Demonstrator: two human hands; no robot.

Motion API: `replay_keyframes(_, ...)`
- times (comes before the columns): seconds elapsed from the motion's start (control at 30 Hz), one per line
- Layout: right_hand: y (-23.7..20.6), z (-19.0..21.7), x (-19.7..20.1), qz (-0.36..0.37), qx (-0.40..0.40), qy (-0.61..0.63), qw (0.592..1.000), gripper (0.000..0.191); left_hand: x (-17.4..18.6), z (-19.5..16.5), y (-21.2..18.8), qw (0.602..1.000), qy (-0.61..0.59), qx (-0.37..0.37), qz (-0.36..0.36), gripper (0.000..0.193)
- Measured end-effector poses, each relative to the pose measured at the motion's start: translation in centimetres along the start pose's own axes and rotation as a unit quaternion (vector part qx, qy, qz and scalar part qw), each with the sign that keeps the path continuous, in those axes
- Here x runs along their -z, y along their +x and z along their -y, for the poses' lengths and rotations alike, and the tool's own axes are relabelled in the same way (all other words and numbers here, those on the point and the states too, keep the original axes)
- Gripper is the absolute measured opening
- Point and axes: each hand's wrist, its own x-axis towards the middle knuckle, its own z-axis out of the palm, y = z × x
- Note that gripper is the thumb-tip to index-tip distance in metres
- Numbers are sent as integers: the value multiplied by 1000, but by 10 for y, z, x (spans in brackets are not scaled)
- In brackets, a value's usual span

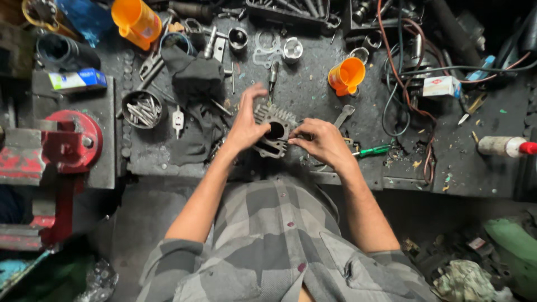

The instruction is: The person sits at a cluttered repair workbench and works on a motorcycle engine cylinder with a piston. They hold the cylinder steady with one hand while fitting a piston ring around the piston and pressing the assembly into place, repositioning the parts repeatedly by hand.

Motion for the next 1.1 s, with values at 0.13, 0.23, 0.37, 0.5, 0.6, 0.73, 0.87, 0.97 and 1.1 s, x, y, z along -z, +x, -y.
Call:
replay_keyframes(0.13,0,1,3,-20,21,-13,999,18,-2,-15,-10,997,70,-27,-30,75)
replay_keyframes(0.23,3,2,7,18,-5,9,1000,18,-11,-25,-36,983,141,52,-108,80)
replay_keyframes(0.37,7,5,9,14,-3,-4,1000,19,-27,-19,-61,981,76,72,-163,84)
replay_keyframes(0.5,6,10,7,8,-64,-14,998,20,-44,-5,-62,976,20,127,-177,79)
replay_keyframes(0.6,5,12,6,13,-86,-7,996,20,-38,2,-48,980,23,121,-155,72)
replay_keyframes(0.73,4,9,7,-24,-114,13,993,19,-11,5,-11,993,-85,74,-45,90)
replay_keyframes(0.87,4,4,12,1,-118,11,993,21,-6,-4,-6,997,-38,0,-65,92)
replay_keyframes(0.97,0,8,6,-38,-105,-26,993,20,-13,-13,-22,991,37,38,-123,89)
replay_keyframes(1.1,-6,14,0,-6,-107,21,994,20,-32,-20,-56,983,48,64,-164,85)
